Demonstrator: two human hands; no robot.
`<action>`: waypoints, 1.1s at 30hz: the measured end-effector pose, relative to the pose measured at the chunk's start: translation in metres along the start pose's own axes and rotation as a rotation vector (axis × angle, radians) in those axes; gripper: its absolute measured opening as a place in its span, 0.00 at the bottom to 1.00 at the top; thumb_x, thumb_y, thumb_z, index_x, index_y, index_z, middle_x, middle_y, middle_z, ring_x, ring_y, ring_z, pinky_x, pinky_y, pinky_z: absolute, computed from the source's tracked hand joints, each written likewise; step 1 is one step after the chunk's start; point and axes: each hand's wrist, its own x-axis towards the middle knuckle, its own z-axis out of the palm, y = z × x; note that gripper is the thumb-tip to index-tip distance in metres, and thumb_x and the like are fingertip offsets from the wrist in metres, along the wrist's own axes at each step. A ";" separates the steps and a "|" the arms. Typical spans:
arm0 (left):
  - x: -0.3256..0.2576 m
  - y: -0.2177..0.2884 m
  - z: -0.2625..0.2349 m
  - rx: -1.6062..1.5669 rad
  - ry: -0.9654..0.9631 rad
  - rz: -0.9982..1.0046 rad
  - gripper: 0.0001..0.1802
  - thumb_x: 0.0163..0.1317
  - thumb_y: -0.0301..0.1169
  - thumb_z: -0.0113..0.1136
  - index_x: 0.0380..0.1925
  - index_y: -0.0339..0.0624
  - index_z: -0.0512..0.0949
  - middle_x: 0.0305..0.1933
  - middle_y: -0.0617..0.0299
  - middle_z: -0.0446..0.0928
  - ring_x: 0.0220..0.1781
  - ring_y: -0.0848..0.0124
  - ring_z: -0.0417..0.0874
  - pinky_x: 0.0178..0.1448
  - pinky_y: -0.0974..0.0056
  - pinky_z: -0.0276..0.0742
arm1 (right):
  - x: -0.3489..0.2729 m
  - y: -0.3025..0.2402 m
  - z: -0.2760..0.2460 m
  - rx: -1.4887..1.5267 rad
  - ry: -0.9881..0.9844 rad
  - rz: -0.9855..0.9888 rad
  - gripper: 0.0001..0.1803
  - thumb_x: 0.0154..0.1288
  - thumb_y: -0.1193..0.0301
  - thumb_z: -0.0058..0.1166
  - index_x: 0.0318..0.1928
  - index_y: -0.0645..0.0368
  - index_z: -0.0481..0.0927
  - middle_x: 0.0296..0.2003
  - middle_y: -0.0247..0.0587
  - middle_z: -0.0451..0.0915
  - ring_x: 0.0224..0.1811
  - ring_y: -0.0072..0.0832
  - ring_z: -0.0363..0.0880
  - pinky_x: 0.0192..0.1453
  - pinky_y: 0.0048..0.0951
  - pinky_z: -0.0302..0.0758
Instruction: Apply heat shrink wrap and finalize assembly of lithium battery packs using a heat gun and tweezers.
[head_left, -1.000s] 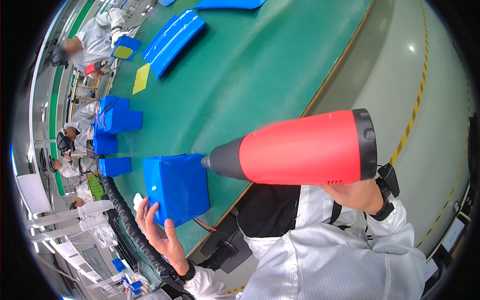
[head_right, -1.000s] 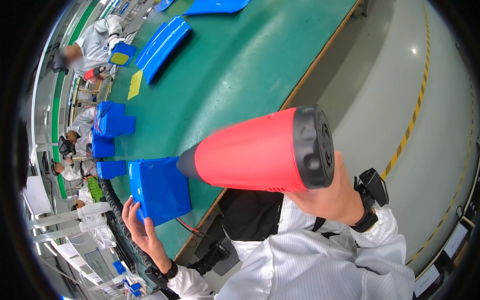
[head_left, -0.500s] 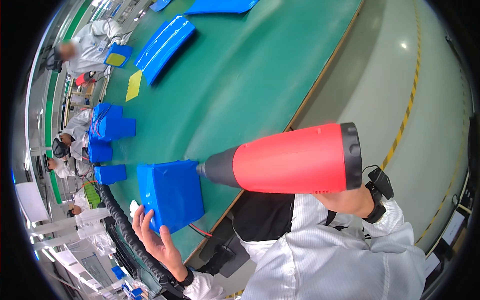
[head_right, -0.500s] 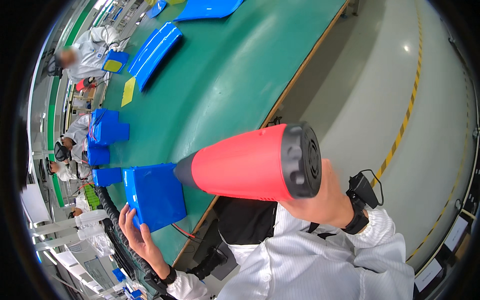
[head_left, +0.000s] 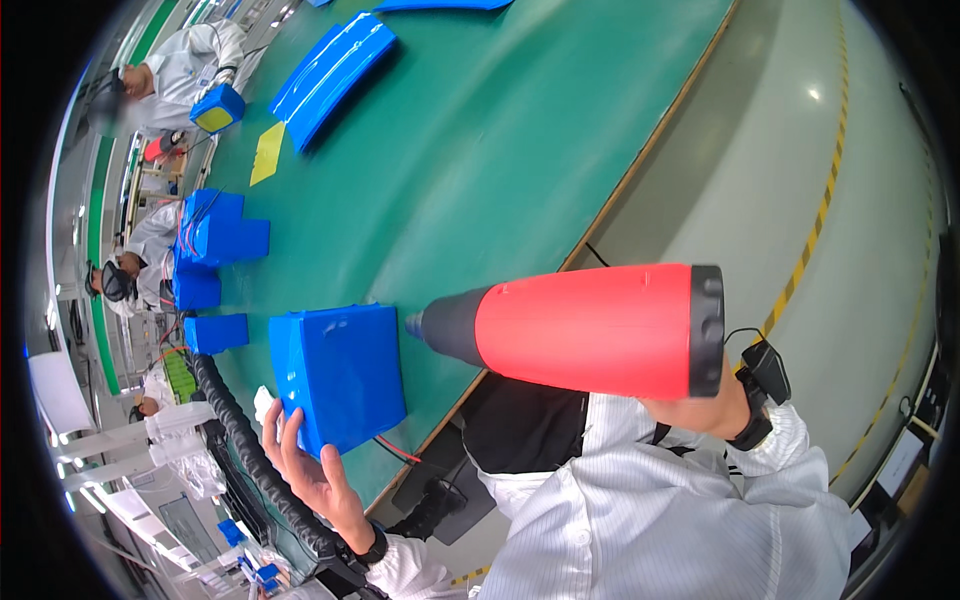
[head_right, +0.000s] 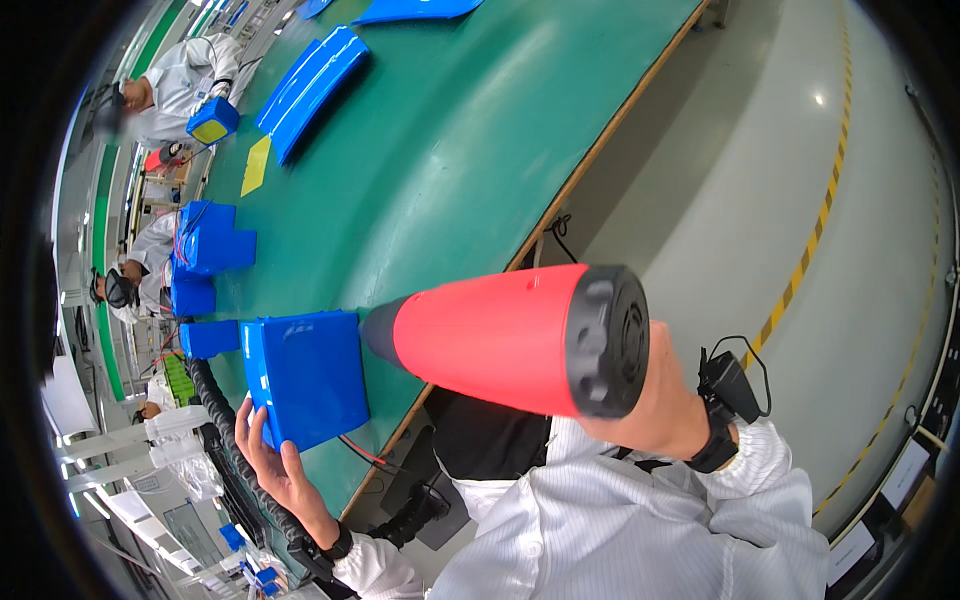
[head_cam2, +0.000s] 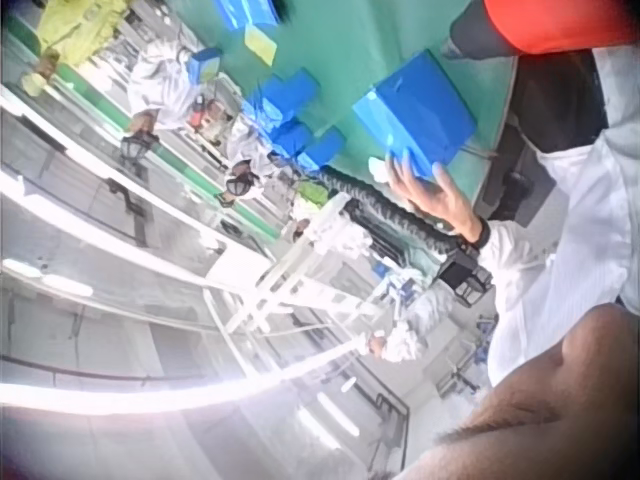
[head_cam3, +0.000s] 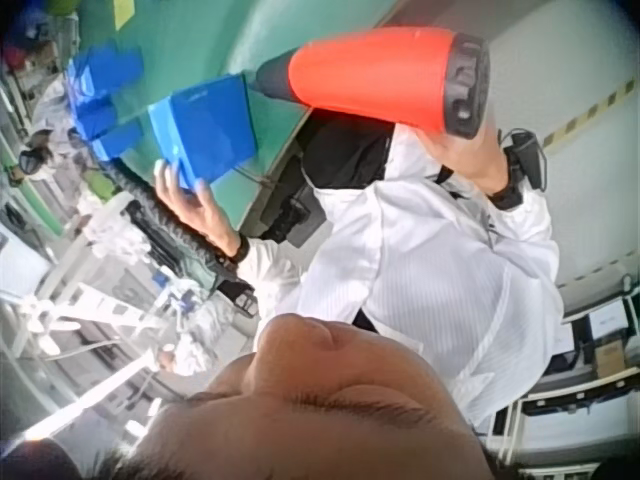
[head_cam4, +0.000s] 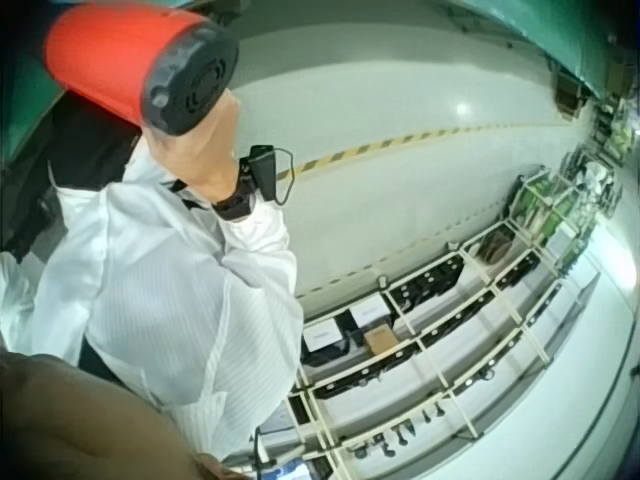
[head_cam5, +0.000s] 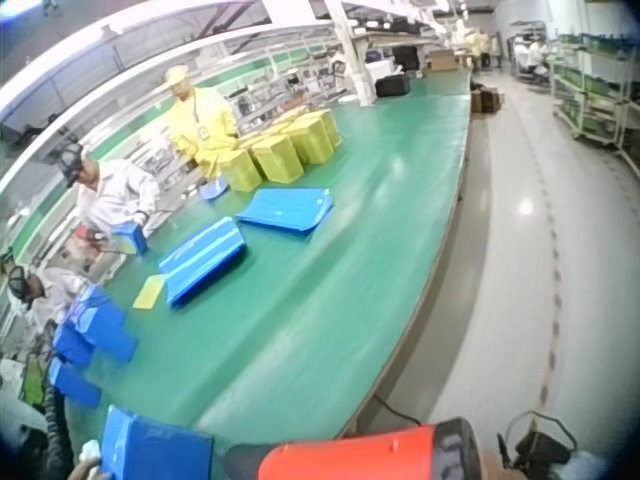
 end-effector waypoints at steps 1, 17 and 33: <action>-0.001 -0.002 0.000 0.006 0.001 -0.004 0.27 0.71 0.44 0.60 0.62 0.35 0.77 0.74 0.42 0.63 0.77 0.47 0.65 0.80 0.42 0.58 | -0.003 0.003 0.002 -0.064 0.029 -0.050 0.20 0.52 0.69 0.75 0.45 0.56 0.82 0.43 0.40 0.81 0.40 0.45 0.77 0.42 0.42 0.71; -0.010 -0.004 -0.010 -0.009 0.031 -0.024 0.25 0.76 0.42 0.50 0.60 0.31 0.78 0.73 0.42 0.65 0.76 0.47 0.68 0.79 0.46 0.60 | 0.015 -0.017 -0.008 0.164 -0.139 -0.091 0.21 0.44 0.63 0.75 0.35 0.56 0.78 0.33 0.39 0.78 0.31 0.44 0.77 0.33 0.40 0.72; -0.017 -0.007 -0.009 -0.042 0.071 -0.048 0.23 0.77 0.36 0.45 0.63 0.31 0.75 0.75 0.46 0.65 0.73 0.56 0.70 0.75 0.54 0.65 | -0.024 -0.002 -0.008 0.107 -0.221 -0.109 0.34 0.54 0.57 0.73 0.61 0.52 0.79 0.62 0.46 0.75 0.59 0.51 0.73 0.61 0.51 0.69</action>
